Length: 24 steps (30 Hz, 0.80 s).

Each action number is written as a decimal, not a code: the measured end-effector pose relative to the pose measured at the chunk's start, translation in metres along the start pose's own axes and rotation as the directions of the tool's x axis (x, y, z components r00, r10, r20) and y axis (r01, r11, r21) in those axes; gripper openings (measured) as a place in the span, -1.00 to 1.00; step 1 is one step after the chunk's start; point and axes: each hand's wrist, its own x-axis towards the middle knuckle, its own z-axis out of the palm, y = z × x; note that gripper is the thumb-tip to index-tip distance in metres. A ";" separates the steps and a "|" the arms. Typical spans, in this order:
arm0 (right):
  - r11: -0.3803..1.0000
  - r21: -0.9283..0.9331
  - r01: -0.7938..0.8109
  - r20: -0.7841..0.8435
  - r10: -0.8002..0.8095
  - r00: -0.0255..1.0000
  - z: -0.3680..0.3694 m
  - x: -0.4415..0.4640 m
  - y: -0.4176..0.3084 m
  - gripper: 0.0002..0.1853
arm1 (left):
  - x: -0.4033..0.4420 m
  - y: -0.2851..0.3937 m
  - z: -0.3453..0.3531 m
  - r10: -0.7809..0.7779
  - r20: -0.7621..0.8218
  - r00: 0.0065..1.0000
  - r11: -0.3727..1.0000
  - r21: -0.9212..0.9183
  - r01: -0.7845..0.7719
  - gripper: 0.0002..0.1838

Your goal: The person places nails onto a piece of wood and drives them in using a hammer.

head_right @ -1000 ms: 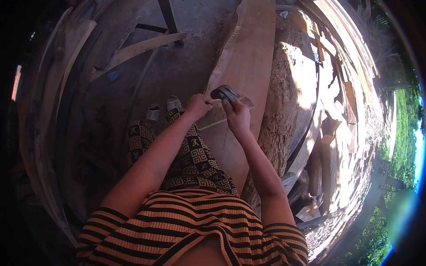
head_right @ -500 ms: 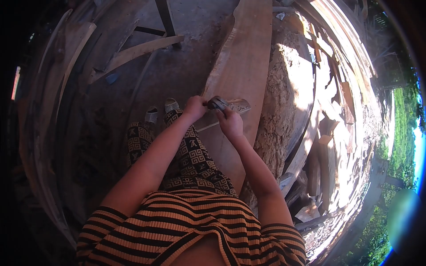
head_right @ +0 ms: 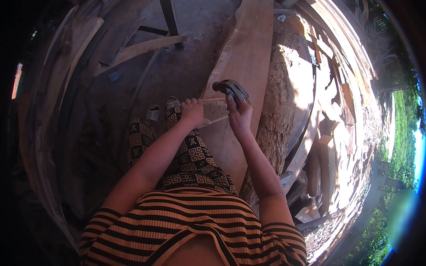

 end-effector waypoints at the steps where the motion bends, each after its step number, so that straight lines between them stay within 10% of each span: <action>1: 1.000 -0.001 0.001 0.005 -0.001 1.000 0.002 0.000 0.008 -0.61 | 0.001 0.000 0.000 -0.014 0.049 0.999 0.996 0.089 0.010 -0.06; 7: 0.799 -0.600 -0.028 0.101 0.110 0.989 0.011 0.005 0.060 -0.58 | 0.005 -0.003 -0.006 0.000 0.109 0.994 1.000 0.002 -0.001 -0.06; 13: 0.978 -0.191 -0.083 -0.003 0.085 0.996 0.012 -0.004 0.025 -0.60 | 0.005 -0.005 -0.008 0.053 0.123 0.991 0.998 -0.034 -0.049 -0.10; 16: 0.826 -0.560 0.066 0.108 -0.006 0.994 0.010 0.000 0.069 -0.63 | 0.006 -0.006 -0.011 0.065 0.152 0.986 0.997 -0.050 -0.058 -0.11; 24: 0.969 -0.244 0.038 -0.010 -0.041 0.999 0.014 0.000 0.034 -0.67 | 0.004 -0.007 -0.008 0.072 0.098 0.993 0.997 -0.045 -0.068 -0.08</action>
